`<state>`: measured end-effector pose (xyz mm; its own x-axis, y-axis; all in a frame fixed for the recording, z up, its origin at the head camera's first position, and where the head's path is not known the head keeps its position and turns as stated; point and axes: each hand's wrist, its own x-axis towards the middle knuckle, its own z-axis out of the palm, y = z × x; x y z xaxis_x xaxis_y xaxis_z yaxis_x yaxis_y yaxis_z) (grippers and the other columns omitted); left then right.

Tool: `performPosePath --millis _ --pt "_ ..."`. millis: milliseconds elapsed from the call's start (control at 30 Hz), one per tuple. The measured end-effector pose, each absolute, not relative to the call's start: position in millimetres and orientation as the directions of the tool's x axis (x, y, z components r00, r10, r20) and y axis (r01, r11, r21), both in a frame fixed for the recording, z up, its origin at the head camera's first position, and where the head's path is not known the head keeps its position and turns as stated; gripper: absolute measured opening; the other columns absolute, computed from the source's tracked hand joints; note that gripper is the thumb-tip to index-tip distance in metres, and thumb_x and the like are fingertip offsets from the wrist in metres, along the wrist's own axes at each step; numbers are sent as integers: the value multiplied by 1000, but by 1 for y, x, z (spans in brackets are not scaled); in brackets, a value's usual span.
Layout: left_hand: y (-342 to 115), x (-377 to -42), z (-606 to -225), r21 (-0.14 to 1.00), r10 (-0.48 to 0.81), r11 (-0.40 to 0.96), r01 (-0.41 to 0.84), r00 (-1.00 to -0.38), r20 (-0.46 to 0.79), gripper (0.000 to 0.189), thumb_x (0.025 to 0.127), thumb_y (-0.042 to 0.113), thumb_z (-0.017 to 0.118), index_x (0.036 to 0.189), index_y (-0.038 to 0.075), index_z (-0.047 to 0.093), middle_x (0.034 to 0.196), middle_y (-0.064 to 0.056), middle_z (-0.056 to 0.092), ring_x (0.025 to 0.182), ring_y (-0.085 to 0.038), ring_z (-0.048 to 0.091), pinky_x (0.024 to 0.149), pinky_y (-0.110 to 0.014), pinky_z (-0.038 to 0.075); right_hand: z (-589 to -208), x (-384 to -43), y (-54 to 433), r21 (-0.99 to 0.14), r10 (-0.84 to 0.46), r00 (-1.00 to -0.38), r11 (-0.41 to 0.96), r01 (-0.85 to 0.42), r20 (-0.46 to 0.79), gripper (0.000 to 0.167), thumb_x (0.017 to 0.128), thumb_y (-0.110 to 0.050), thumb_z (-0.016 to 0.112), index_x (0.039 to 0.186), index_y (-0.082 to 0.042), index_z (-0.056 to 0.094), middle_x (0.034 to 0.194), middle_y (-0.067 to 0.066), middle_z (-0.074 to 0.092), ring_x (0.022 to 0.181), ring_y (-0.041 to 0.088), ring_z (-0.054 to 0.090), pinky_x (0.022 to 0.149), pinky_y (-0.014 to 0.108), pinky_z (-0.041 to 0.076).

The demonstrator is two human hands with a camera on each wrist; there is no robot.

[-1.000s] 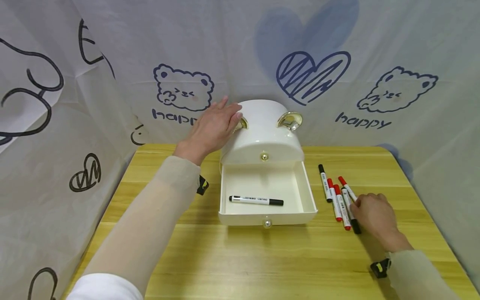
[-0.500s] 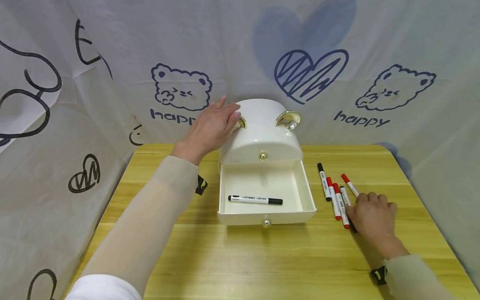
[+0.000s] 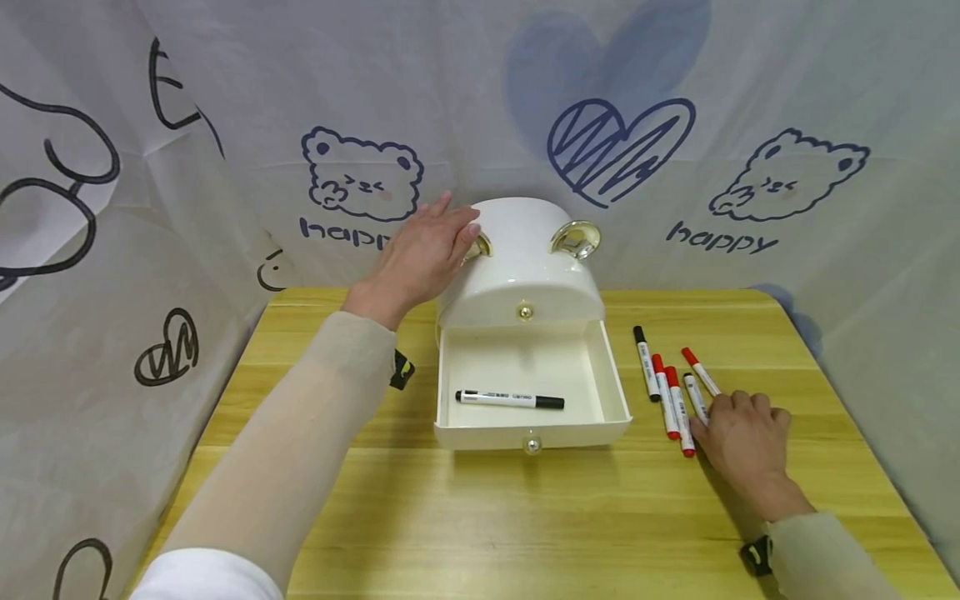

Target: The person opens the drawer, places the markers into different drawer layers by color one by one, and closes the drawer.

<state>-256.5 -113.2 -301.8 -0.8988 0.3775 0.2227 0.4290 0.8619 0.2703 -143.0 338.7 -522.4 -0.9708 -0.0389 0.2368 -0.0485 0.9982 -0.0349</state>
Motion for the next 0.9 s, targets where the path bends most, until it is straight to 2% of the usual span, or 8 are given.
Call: performPosePath --millis 267,500,667,900 --pt "-114 -257 -301 283 374 861 423 -903 213 54 117 41 27 158 13 48 166 -4 45 165 -26 15 137 -39 8 -522 -147 338 -36 -33 -979 998 -41 199 43 94 -34 74 78 3 59 81 22 58 86 47 51 76 67 42" --pt "-114 -256 -301 289 370 860 420 -904 214 55 117 42 27 159 13 48 166 -3 45 165 -26 16 137 -37 7 -522 -146 338 -47 -19 -975 998 -30 223 44 92 -32 75 73 2 54 76 21 55 82 46 50 74 66 43" --pt "-114 -257 -301 291 373 858 424 -902 216 54 117 42 27 158 13 48 166 -3 46 165 -26 16 137 -38 7 -518 -143 339 -48 -36 -941 997 -55 337 43 90 -30 73 72 2 51 74 22 53 78 45 47 70 64 42" --pt "-113 -258 -301 293 371 859 420 -905 209 54 117 42 27 159 14 48 166 -3 45 165 -26 15 137 -37 6 -509 -144 336 -5 -104 -845 992 -126 524 38 91 -27 71 83 8 56 81 26 56 84 47 47 71 60 39"
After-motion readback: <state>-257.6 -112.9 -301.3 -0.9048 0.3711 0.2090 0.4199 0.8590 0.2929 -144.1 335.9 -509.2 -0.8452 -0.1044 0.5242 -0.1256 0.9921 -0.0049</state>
